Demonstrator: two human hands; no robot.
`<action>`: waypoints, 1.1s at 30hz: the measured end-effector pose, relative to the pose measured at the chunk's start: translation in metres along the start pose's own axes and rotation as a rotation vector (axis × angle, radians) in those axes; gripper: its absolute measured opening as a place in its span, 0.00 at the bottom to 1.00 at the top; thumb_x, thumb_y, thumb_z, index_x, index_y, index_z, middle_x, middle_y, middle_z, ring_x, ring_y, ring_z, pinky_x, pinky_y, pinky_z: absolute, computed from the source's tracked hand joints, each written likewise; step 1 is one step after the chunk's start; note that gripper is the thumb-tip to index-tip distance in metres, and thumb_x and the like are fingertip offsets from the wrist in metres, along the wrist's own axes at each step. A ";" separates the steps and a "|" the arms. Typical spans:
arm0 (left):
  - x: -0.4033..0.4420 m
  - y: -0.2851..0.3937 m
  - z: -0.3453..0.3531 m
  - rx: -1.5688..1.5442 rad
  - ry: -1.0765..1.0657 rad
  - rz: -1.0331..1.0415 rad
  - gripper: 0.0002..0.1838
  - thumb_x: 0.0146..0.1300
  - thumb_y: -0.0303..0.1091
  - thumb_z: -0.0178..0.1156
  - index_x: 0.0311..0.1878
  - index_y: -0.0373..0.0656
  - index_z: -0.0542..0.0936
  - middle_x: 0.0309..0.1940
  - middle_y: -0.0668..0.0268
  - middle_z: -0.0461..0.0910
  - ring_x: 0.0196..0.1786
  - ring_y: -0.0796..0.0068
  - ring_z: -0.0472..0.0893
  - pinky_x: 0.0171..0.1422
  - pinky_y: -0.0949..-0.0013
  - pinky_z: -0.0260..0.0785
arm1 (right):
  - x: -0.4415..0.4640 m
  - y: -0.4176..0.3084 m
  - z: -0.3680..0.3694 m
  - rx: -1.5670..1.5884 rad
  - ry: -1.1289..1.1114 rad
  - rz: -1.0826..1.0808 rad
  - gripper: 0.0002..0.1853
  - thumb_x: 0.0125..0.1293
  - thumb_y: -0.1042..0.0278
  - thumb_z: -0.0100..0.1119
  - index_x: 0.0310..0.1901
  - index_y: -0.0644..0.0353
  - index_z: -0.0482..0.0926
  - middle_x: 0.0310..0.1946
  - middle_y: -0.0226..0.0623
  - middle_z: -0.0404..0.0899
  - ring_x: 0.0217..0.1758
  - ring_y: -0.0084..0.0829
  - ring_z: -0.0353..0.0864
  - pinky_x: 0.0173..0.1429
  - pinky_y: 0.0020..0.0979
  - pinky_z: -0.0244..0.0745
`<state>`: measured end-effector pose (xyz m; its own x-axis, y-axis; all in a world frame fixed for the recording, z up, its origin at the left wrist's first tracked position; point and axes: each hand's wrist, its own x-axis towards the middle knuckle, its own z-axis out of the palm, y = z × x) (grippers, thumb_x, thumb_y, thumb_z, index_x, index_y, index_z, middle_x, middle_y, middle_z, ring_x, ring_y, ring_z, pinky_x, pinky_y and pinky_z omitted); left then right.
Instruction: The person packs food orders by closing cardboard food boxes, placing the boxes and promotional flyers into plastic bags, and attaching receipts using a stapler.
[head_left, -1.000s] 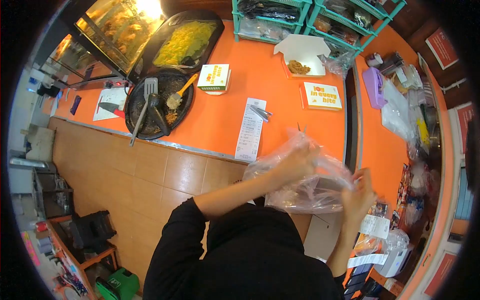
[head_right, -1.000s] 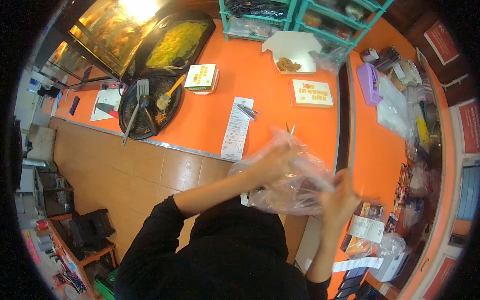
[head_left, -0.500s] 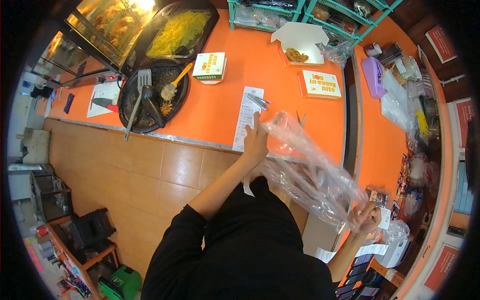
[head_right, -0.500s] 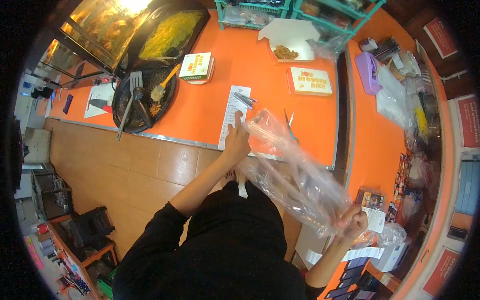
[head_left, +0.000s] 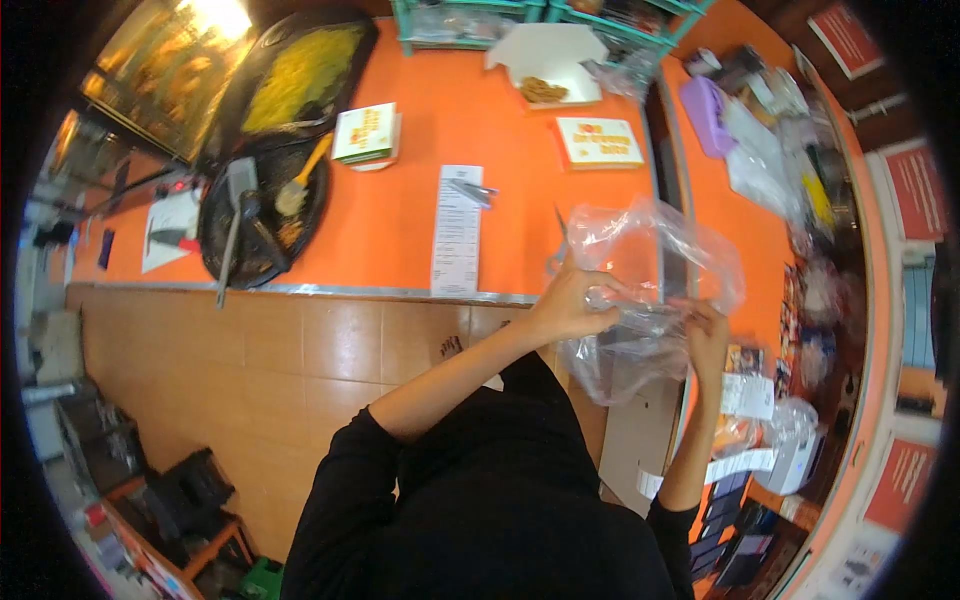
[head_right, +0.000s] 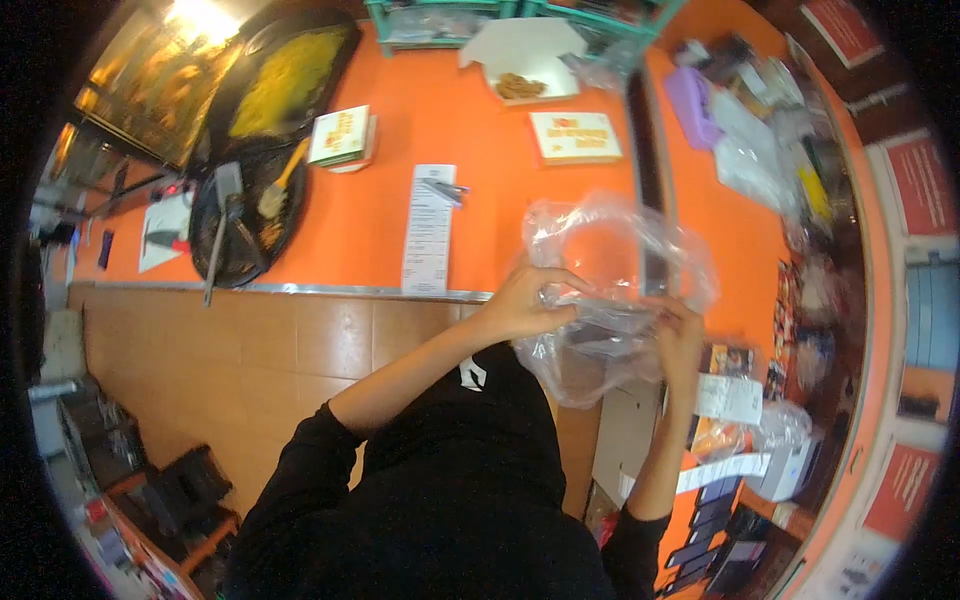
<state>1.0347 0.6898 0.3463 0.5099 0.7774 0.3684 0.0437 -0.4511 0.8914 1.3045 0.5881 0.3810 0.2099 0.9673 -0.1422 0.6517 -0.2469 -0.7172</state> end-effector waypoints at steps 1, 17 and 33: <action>-0.004 -0.028 0.012 0.138 -0.020 0.063 0.17 0.44 0.26 0.62 0.41 0.38 0.79 0.43 0.49 0.77 0.49 0.51 0.76 0.56 0.55 0.67 | 0.003 -0.039 0.003 -0.166 -0.007 0.197 0.23 0.49 0.78 0.51 0.51 0.67 0.75 0.45 0.52 0.78 0.51 0.37 0.78 0.55 0.33 0.72; 0.218 -0.091 0.147 0.572 -0.378 -0.049 0.30 0.41 0.39 0.71 0.46 0.32 0.73 0.52 0.41 0.71 0.64 0.39 0.63 0.72 0.48 0.49 | 0.069 0.129 -0.149 -1.076 0.529 0.429 0.15 0.53 0.61 0.62 0.43 0.55 0.83 0.59 0.53 0.67 0.55 0.50 0.75 0.53 0.43 0.74; 0.297 -0.004 0.193 0.427 -0.602 -0.108 0.29 0.46 0.35 0.71 0.56 0.53 0.78 0.64 0.46 0.46 0.66 0.43 0.53 0.72 0.54 0.52 | 0.121 0.333 -0.318 -0.503 0.521 0.680 0.14 0.60 0.59 0.57 0.44 0.57 0.80 0.42 0.51 0.80 0.49 0.47 0.78 0.51 0.44 0.72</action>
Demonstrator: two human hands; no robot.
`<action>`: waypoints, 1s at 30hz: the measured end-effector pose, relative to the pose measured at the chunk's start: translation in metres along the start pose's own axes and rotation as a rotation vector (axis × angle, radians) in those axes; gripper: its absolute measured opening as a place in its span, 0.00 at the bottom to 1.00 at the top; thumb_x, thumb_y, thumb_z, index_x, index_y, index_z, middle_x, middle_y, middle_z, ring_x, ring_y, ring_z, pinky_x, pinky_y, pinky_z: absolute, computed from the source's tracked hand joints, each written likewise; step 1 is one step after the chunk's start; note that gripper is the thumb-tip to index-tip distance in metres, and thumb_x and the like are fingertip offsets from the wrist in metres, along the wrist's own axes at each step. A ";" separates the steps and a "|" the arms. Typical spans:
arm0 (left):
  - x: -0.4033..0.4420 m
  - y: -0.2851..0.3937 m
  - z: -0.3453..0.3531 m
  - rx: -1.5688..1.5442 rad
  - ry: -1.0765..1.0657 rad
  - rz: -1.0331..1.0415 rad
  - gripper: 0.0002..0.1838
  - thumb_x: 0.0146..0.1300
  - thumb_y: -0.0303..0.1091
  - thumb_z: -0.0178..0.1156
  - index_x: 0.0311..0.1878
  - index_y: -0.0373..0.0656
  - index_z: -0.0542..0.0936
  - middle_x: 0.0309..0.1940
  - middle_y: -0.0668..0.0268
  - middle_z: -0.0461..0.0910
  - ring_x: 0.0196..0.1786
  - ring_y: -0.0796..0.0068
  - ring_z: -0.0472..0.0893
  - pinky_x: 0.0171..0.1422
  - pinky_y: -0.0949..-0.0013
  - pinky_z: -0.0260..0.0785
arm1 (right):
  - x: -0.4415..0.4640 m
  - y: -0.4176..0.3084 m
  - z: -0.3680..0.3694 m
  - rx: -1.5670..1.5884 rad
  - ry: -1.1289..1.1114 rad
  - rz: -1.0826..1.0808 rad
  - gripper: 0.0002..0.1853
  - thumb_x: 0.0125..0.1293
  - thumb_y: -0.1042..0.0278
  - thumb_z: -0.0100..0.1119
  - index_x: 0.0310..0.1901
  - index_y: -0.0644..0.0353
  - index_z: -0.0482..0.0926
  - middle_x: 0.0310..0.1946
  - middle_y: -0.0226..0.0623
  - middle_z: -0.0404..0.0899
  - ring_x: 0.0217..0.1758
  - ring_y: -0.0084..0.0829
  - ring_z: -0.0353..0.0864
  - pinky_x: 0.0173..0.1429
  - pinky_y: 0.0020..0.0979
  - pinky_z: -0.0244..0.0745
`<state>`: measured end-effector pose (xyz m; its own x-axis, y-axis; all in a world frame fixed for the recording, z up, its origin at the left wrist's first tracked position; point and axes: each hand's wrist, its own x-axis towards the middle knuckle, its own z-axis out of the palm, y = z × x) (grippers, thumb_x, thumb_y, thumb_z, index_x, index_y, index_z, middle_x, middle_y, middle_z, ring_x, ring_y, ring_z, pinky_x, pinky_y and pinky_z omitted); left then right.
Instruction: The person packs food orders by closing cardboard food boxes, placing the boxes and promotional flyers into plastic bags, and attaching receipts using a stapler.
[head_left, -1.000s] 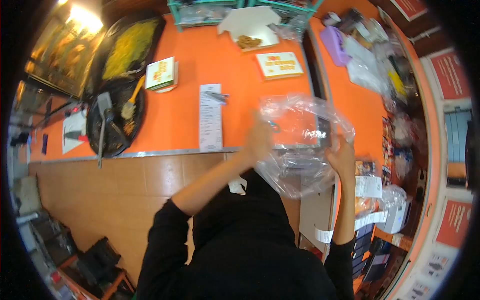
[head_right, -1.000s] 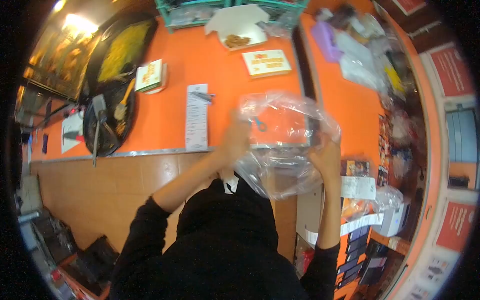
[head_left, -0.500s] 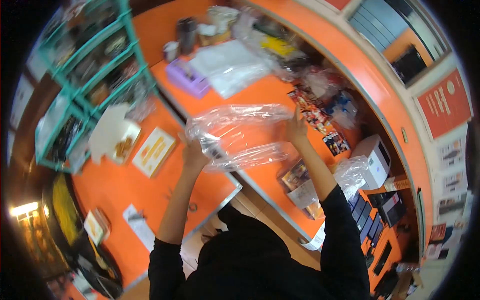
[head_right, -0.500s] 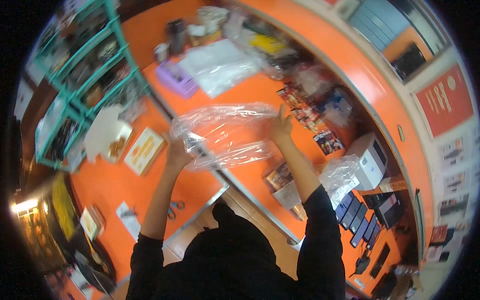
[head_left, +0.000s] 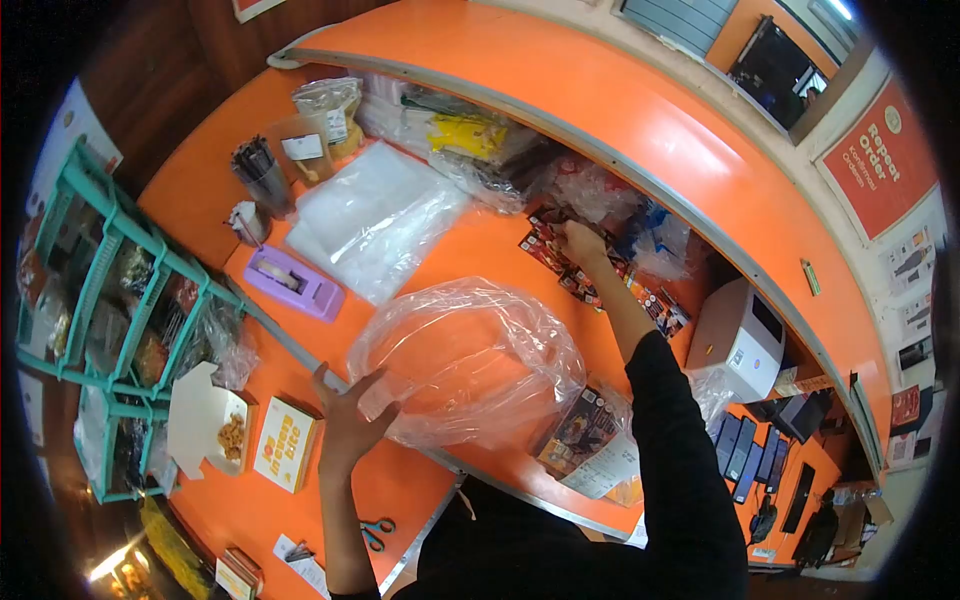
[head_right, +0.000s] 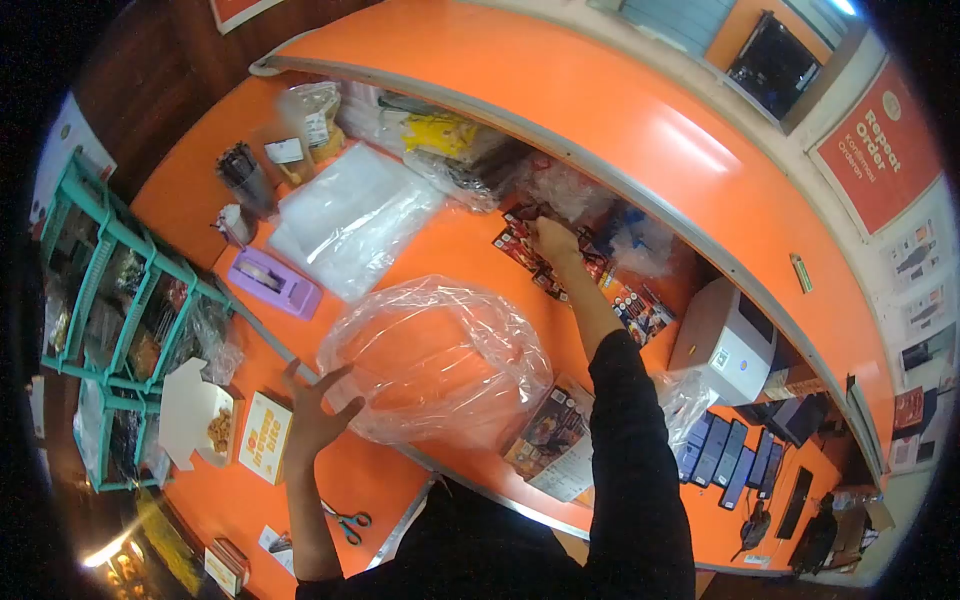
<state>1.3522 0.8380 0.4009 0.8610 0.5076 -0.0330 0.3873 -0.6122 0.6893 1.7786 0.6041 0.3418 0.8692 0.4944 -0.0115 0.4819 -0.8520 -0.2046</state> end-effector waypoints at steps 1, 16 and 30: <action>0.002 0.013 -0.006 0.005 -0.012 0.008 0.29 0.46 0.35 0.71 0.56 0.53 0.78 0.64 0.46 0.46 0.66 0.43 0.53 0.72 0.54 0.52 | 0.003 0.003 0.002 0.004 -0.001 0.014 0.14 0.60 0.59 0.57 0.44 0.57 0.80 0.42 0.51 0.80 0.49 0.47 0.78 0.51 0.44 0.72; 0.186 0.161 0.075 -1.532 -1.000 -0.515 0.27 0.64 0.39 0.56 0.62 0.34 0.65 0.53 0.52 0.74 0.56 0.58 0.76 0.62 0.57 0.70 | -0.078 -0.050 -0.121 0.478 -0.262 -0.650 0.11 0.63 0.60 0.57 0.40 0.57 0.77 0.37 0.42 0.81 0.43 0.35 0.80 0.48 0.37 0.71; 0.179 0.129 0.094 -1.100 -0.580 0.068 0.36 0.51 0.10 0.49 0.65 0.46 0.64 0.56 0.54 0.72 0.54 0.64 0.78 0.55 0.66 0.77 | -0.091 0.076 -0.027 -0.208 -0.124 -0.013 0.14 0.55 0.58 0.64 0.39 0.58 0.80 0.35 0.48 0.81 0.42 0.49 0.81 0.44 0.45 0.77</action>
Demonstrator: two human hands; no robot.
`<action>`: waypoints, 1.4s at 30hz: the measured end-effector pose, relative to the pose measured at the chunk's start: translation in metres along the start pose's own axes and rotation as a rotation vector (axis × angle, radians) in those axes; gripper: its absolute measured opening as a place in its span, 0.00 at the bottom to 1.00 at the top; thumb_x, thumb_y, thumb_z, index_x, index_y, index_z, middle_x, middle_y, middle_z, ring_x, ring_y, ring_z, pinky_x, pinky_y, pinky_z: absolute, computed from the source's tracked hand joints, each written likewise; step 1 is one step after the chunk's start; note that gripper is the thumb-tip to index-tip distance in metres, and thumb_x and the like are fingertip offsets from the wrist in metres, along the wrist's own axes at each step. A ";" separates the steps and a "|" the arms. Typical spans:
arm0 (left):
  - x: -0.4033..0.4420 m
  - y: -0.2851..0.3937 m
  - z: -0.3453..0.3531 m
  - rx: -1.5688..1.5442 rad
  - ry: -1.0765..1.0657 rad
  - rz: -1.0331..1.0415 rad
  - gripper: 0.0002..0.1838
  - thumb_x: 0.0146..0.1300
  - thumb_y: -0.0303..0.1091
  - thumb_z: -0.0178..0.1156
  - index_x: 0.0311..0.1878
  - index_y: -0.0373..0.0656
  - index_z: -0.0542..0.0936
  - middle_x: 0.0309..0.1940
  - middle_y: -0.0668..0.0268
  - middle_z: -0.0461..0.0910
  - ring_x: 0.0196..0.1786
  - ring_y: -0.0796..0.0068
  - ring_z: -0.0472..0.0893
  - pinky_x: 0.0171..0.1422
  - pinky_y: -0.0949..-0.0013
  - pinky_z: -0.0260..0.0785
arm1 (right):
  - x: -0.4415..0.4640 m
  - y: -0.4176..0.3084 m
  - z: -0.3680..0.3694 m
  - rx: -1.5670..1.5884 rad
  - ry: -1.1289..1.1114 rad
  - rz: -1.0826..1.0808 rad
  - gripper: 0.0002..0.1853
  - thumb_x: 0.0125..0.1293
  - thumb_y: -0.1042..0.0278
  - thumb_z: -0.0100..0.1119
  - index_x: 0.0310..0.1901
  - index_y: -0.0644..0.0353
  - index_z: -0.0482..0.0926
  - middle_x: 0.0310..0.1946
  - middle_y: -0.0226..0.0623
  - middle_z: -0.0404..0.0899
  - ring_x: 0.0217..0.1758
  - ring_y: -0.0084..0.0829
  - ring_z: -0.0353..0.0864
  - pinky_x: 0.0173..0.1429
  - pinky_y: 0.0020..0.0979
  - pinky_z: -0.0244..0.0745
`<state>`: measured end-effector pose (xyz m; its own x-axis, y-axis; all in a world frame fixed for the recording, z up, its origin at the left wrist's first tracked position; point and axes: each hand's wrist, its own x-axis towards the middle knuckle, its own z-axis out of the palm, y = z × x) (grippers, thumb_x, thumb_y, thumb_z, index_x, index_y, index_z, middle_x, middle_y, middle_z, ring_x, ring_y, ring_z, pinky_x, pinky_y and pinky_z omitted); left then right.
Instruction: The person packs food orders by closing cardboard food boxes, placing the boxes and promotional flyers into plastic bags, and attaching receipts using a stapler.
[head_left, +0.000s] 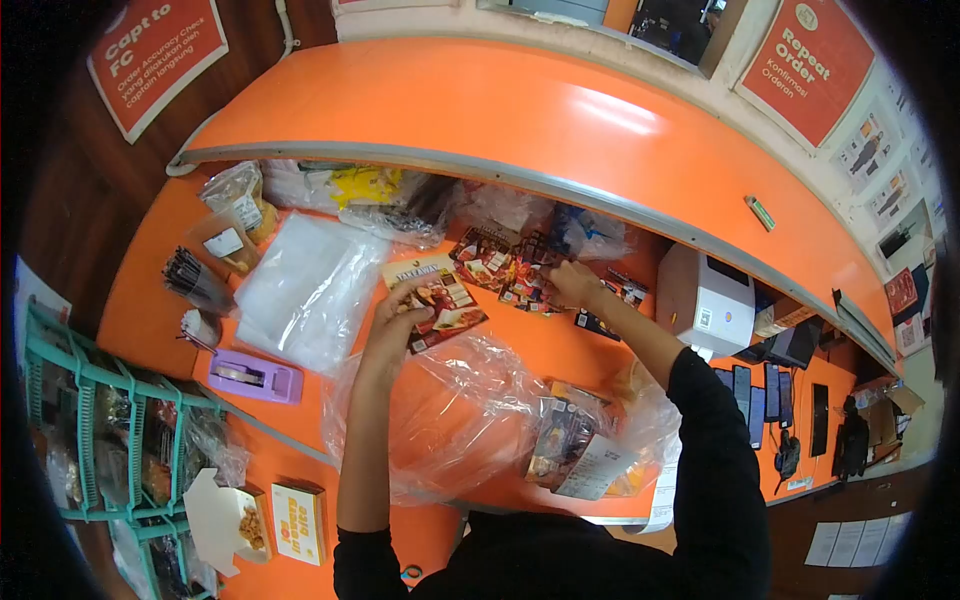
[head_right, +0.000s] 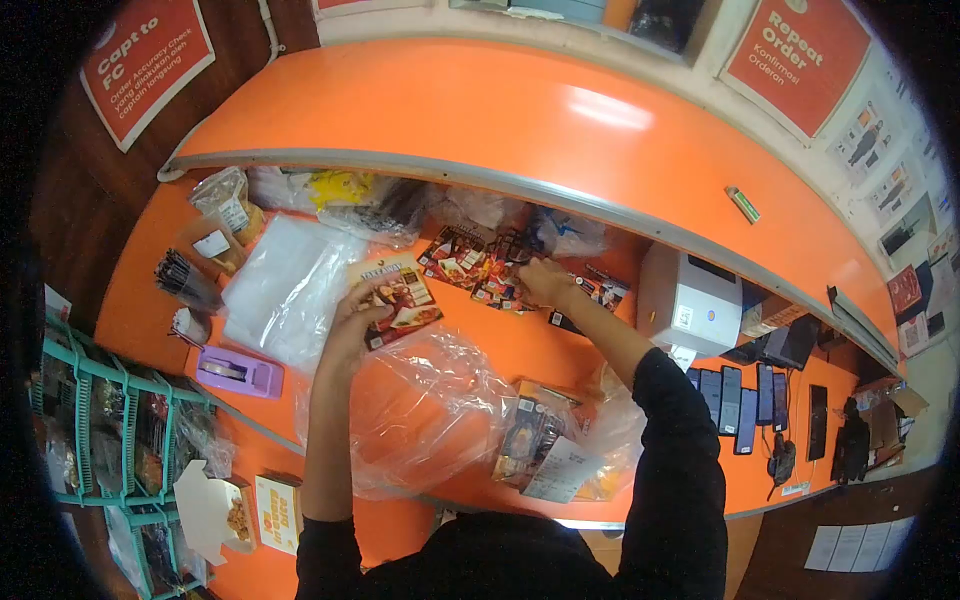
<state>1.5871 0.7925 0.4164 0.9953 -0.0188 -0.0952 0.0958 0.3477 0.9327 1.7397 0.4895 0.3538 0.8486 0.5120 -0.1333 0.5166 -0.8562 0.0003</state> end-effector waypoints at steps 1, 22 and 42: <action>0.003 0.000 0.000 0.006 -0.085 -0.056 0.29 0.52 0.12 0.48 0.61 0.39 0.71 0.54 0.54 0.74 0.53 0.66 0.79 0.55 0.67 0.77 | 0.003 0.005 0.000 0.063 0.019 -0.081 0.14 0.55 0.57 0.63 0.38 0.57 0.80 0.35 0.48 0.81 0.41 0.50 0.81 0.43 0.45 0.77; 0.029 -0.035 0.023 0.024 -0.103 -0.283 0.17 0.60 0.18 0.50 0.53 0.31 0.77 0.49 0.55 0.79 0.45 0.71 0.82 0.53 0.70 0.78 | -0.001 0.007 -0.019 0.180 -0.030 -0.314 0.22 0.46 0.54 0.70 0.37 0.60 0.76 0.39 0.40 0.79 0.42 0.44 0.80 0.46 0.41 0.75; 0.041 -0.044 0.038 0.103 0.039 -0.429 0.14 0.62 0.28 0.55 0.49 0.34 0.80 0.44 0.56 0.81 0.42 0.72 0.83 0.45 0.72 0.79 | -0.014 0.002 -0.010 0.195 -0.079 -0.288 0.14 0.55 0.59 0.63 0.39 0.59 0.79 0.43 0.41 0.80 0.44 0.45 0.80 0.44 0.45 0.76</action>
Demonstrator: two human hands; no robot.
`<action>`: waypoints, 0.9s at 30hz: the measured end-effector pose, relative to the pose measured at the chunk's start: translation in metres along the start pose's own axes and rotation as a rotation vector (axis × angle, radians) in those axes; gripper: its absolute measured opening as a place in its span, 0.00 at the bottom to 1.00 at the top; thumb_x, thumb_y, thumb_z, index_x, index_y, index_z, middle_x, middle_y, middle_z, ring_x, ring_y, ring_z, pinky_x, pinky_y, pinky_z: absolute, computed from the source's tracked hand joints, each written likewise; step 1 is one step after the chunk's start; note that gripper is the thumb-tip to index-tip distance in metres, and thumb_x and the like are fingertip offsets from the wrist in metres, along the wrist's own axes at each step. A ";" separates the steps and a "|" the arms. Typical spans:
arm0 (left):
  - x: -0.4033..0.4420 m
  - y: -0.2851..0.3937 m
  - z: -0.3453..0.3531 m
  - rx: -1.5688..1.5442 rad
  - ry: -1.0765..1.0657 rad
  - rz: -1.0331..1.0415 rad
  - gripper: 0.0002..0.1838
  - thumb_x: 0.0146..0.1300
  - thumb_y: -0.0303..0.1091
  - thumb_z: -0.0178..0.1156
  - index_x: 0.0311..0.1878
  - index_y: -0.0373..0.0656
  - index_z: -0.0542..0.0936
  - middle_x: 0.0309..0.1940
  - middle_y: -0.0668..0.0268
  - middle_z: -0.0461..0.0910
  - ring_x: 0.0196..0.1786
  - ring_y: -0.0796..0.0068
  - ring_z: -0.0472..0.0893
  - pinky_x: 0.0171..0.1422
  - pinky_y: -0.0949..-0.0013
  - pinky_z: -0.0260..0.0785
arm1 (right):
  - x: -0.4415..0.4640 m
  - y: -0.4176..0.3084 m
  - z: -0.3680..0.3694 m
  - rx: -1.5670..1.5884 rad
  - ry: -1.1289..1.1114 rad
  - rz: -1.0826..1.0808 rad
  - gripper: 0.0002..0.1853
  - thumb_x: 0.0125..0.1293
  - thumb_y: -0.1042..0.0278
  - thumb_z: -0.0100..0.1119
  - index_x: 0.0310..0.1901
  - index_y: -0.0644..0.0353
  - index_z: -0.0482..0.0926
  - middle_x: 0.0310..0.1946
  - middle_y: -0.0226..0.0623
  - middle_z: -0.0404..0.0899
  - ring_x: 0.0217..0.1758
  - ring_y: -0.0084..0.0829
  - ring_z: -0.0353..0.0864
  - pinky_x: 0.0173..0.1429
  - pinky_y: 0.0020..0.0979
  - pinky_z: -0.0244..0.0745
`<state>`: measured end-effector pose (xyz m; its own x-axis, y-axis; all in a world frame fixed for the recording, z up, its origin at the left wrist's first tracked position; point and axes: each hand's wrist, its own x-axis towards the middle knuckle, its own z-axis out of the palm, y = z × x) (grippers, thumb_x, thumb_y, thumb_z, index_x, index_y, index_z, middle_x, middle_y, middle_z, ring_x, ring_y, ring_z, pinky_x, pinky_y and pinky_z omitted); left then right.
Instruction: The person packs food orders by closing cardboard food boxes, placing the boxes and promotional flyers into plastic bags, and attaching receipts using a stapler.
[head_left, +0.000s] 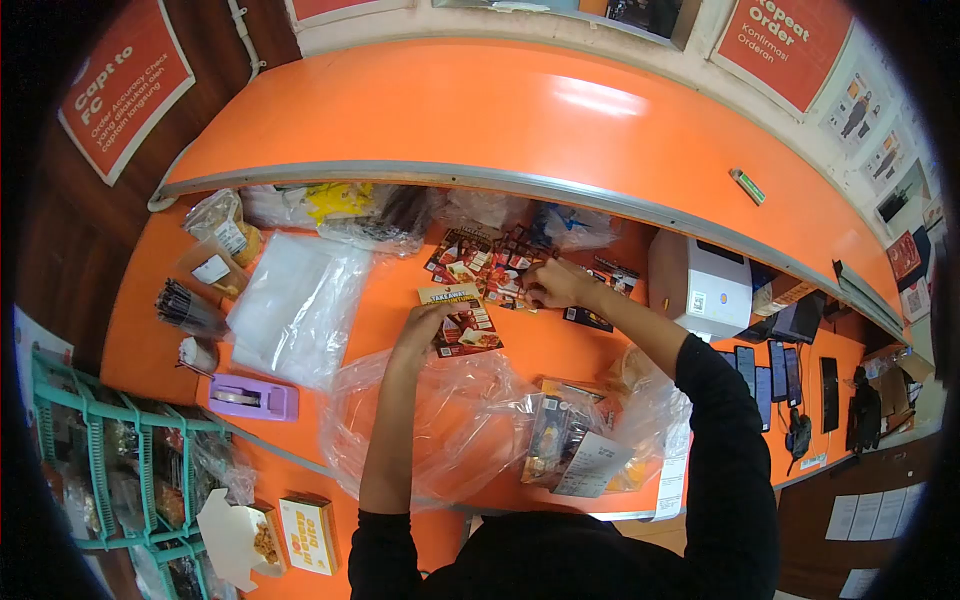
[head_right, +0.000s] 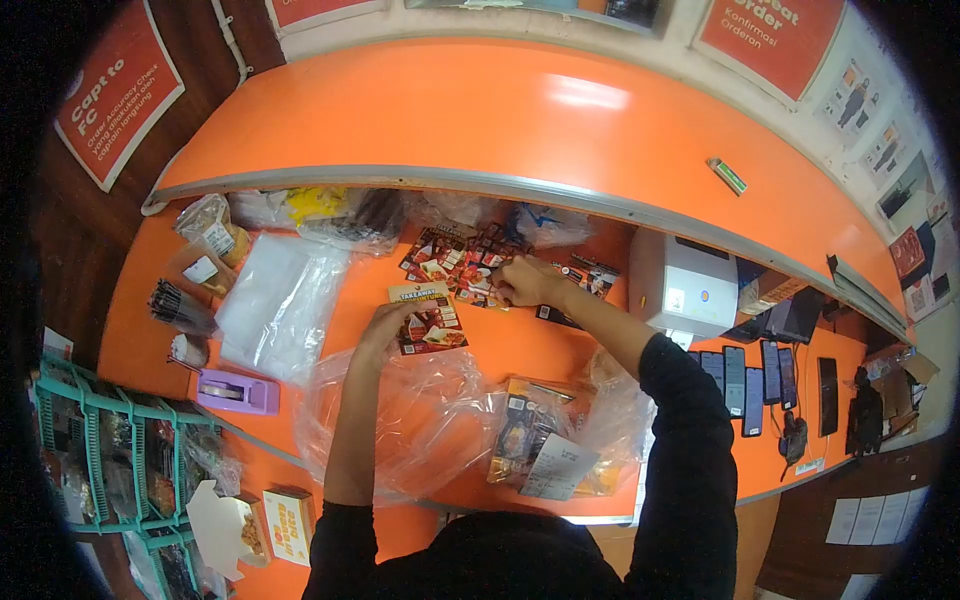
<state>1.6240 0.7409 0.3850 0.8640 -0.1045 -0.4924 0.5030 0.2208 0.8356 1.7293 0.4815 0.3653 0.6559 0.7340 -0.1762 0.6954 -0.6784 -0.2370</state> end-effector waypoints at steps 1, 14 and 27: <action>0.003 -0.002 -0.001 -0.001 -0.003 -0.001 0.14 0.62 0.28 0.55 0.49 0.34 0.80 0.44 0.56 0.81 0.42 0.72 0.83 0.45 0.72 0.79 | -0.003 0.004 0.001 0.045 0.078 -0.058 0.13 0.56 0.61 0.61 0.39 0.58 0.80 0.40 0.43 0.80 0.41 0.47 0.80 0.44 0.45 0.77; 0.031 -0.004 -0.016 -0.208 -0.433 -0.160 0.19 0.62 0.35 0.58 0.52 0.32 0.76 0.44 0.58 0.81 0.44 0.69 0.82 0.47 0.67 0.78 | -0.051 -0.090 -0.024 0.309 0.320 -0.540 0.10 0.61 0.65 0.55 0.39 0.60 0.81 0.43 0.43 0.81 0.44 0.45 0.81 0.49 0.39 0.78; -0.143 0.012 -0.040 -0.309 -0.020 0.608 0.38 0.48 0.12 0.55 0.66 0.41 0.59 0.62 0.53 0.66 0.61 0.64 0.71 0.65 0.65 0.65 | -0.099 0.018 0.001 -0.044 -0.002 0.457 0.25 0.45 0.47 0.71 0.36 0.62 0.78 0.35 0.47 0.82 0.41 0.47 0.82 0.44 0.45 0.76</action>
<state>1.5058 0.7971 0.4554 0.9929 0.1083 0.0496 -0.0985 0.5127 0.8529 1.6768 0.3964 0.3774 0.8979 0.3590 -0.2549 0.3465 -0.9333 -0.0941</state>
